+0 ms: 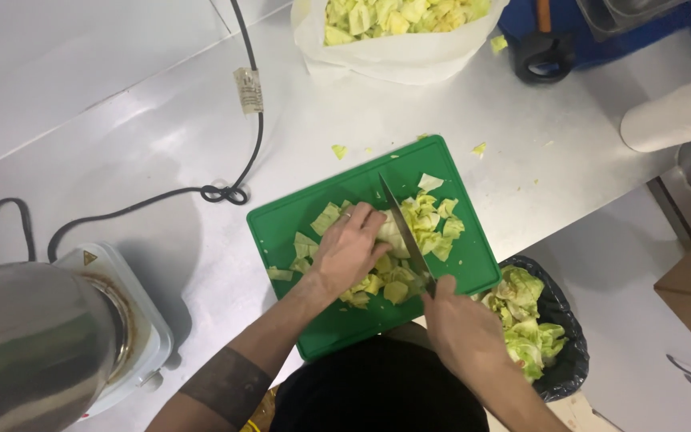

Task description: A person prepares cabbage by peeling off outer leaves, cutting the heads into smaller pieces on a green cutting board, and transferring the pieces into storage bags.

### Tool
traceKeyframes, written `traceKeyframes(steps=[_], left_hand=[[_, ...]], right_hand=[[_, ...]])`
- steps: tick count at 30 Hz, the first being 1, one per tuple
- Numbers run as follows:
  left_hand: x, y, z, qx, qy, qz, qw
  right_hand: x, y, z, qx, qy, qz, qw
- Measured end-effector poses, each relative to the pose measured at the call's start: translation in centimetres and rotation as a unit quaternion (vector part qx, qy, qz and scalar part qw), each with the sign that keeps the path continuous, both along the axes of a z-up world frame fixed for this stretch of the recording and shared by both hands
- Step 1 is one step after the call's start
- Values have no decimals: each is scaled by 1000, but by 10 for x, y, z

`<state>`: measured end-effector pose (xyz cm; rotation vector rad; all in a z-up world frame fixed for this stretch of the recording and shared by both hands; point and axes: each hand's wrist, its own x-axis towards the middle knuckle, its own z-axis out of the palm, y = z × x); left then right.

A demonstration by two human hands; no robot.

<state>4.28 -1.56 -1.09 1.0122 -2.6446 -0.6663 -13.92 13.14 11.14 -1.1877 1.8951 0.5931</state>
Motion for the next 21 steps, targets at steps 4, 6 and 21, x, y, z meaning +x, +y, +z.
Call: traceKeyframes(steps=[4, 6, 21], left_hand=[[0, 1, -4, 9, -3, 6, 1000], [-1, 1, -8, 17, 14, 9, 1000], [75, 37, 28, 2, 78, 258, 963]], right_hand=[[-7, 25, -5, -2, -3, 7, 1000], [7, 15, -5, 25, -10, -28, 999], [-81, 14, -59, -316, 101, 13, 943]])
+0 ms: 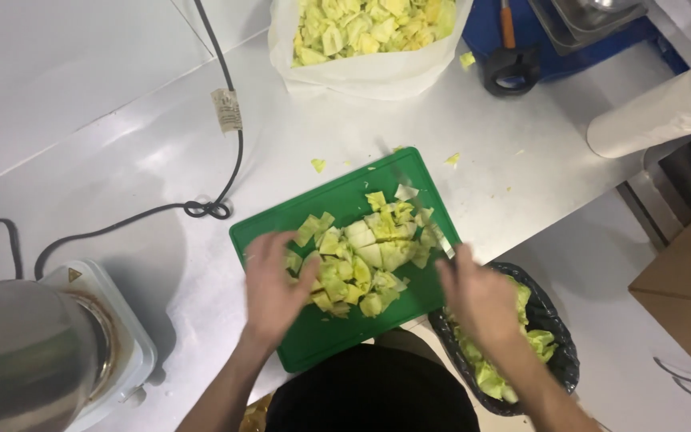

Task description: A person prepares cabbage by peeling off outer leaves, cutting the heads into smaller pieces on a green cutting board, and transferring the pieces into storage bags.

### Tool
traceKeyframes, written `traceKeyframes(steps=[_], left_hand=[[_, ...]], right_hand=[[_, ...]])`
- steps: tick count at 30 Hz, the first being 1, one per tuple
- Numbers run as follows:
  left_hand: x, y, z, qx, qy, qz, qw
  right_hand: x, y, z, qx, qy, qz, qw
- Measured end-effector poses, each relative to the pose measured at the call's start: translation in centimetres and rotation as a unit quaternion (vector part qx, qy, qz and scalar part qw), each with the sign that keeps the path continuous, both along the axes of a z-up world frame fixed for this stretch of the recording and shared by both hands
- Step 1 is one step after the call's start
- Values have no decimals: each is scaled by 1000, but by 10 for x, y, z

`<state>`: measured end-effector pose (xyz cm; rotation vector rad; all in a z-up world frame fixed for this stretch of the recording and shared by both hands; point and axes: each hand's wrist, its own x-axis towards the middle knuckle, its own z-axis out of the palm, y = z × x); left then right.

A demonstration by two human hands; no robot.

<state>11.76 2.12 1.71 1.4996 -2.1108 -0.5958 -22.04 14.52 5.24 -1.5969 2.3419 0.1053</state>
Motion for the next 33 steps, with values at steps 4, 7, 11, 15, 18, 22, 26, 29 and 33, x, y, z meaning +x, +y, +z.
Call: traceKeyframes(steps=[4, 7, 11, 15, 18, 22, 26, 29, 33], left_hand=[[42, 47, 14, 113, 62, 179, 975], [60, 78, 12, 223, 21, 327, 918], [58, 114, 11, 309, 2, 360, 880], [18, 118, 57, 403, 106, 393, 820], [3, 117, 52, 388, 116, 406, 820], [1, 120, 20, 357, 33, 426, 831], [-5, 113, 1, 370, 35, 462, 805], [-5, 113, 11, 403, 24, 469, 785], [-11, 116, 31, 408, 111, 475, 772]], right_hand=[[-84, -23, -30, -76, -8, -4, 997], [-125, -25, -78, -154, 59, 7, 986], [-129, -22, -91, -214, 47, 47, 975], [-85, -3, -98, -248, -27, 94, 964], [-38, -3, -64, -61, -240, -69, 966], [-40, -17, -39, -55, -330, -168, 927], [-63, -37, -70, -47, -279, -153, 947], [-78, -47, -78, -61, -325, -172, 928], [-68, -65, -19, 36, -445, -325, 834]])
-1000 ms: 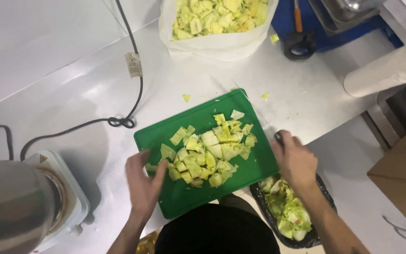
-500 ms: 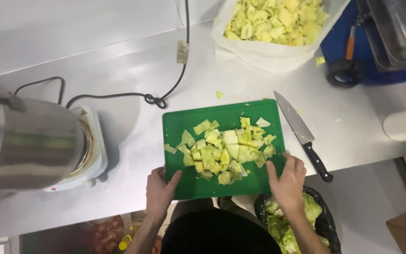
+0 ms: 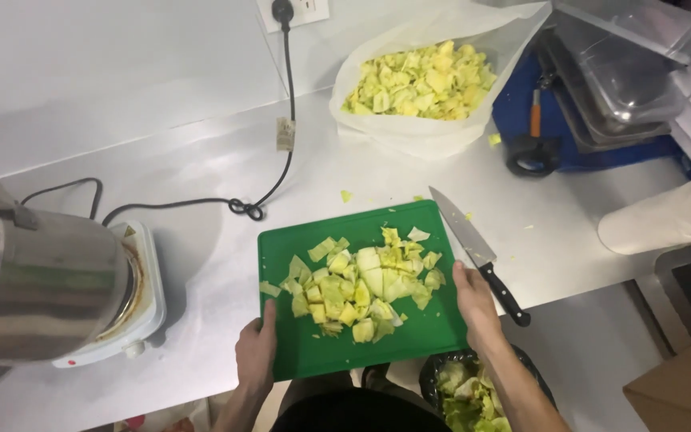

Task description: A person prepares cabbage by peeling off outer leaves, cutting the heads into smaller pieces on a green cutting board, and transferring the pieces into storage bags.

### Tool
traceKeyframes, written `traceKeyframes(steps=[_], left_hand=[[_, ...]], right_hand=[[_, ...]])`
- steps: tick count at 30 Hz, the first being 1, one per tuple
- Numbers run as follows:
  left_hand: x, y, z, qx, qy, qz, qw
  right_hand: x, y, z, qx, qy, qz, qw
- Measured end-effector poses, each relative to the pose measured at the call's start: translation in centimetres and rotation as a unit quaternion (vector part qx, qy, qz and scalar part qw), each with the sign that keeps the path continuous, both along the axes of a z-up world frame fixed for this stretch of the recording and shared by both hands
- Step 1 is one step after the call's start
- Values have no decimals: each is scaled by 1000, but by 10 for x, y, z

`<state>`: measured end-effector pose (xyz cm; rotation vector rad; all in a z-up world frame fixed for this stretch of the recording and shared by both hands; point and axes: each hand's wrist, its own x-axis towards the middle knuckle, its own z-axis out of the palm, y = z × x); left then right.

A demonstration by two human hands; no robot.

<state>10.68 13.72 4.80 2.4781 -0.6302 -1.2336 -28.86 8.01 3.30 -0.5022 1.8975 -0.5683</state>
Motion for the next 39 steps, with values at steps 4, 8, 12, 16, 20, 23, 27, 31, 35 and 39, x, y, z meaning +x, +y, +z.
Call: traceKeyframes(steps=[4, 8, 12, 16, 20, 23, 27, 31, 35, 39], left_hand=[[2, -5, 17, -77, -5, -5, 997], [6, -35, 69, -94, -2, -8, 996], [-2, -105, 136, -110, -14, -149, 983], [-36, -197, 183, -155, -30, -310, 938], [-92, -297, 215, -291, -67, -500, 813], [-147, -391, 192, -419, -152, -549, 707], [-202, -497, 131, -293, -313, -625, 652], [-204, -566, 77, -249, -320, -649, 644], [-174, -539, 137, -362, -253, -593, 673], [-146, -547, 110, -465, -205, -570, 646]], right_hand=[[5, 8, 54, 36, -68, -60, 995], [-17, 28, 96, -23, -194, -188, 963], [-47, 42, 130, -115, -218, -253, 936], [-113, 86, 100, -186, -95, -366, 907], [-168, 111, 86, -230, 35, -302, 924], [-165, 100, 99, -249, 66, -312, 914], [-161, 73, 113, -286, 111, -315, 898], [-166, 47, 124, -306, 142, -315, 887], [-163, 47, 127, -313, 178, -314, 878], [-132, -5, 146, -281, 148, -384, 867]])
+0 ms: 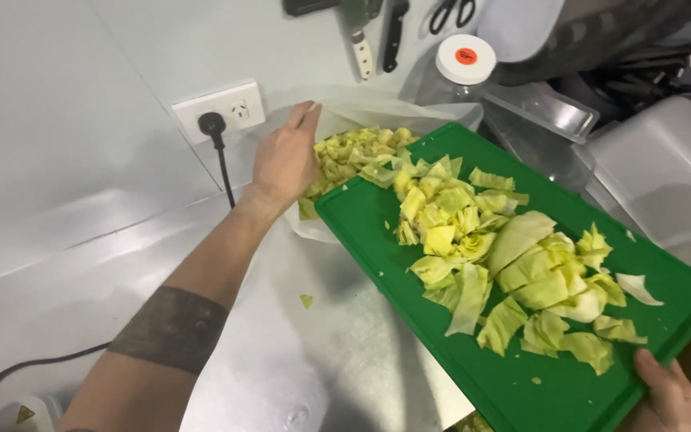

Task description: A person prepares cabbage by peeling off outer leaves, cutting the heads into smaller pieces on a green cutting board, and transferring the pieces into storage bags.

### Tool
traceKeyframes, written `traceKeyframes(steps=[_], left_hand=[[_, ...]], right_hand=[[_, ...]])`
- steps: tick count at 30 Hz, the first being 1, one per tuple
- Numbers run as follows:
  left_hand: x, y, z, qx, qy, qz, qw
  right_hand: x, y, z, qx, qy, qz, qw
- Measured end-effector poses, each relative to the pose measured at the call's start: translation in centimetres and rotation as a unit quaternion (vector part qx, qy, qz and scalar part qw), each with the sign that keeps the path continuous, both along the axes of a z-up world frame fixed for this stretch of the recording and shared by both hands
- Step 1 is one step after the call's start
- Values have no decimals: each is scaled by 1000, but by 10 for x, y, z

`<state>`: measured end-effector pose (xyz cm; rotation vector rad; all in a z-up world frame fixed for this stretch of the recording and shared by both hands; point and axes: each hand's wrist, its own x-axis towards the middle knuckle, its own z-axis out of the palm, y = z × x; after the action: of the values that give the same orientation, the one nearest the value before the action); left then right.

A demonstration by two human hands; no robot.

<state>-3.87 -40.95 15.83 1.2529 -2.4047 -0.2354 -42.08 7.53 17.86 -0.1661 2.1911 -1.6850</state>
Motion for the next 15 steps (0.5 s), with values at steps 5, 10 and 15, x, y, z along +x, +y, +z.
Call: traceKeyframes(steps=[5, 10, 15], left_hand=[[15, 10, 15, 102, 107, -49, 988], [13, -4, 5, 73, 154, -120, 978], [31, 3, 29, 147, 153, -74, 974]], right_hand=[[-5, -10, -40, 213, 546, 173, 792], [119, -192, 120, -171, -117, 106, 973], [127, -220, 145, -112, -92, 159, 977]])
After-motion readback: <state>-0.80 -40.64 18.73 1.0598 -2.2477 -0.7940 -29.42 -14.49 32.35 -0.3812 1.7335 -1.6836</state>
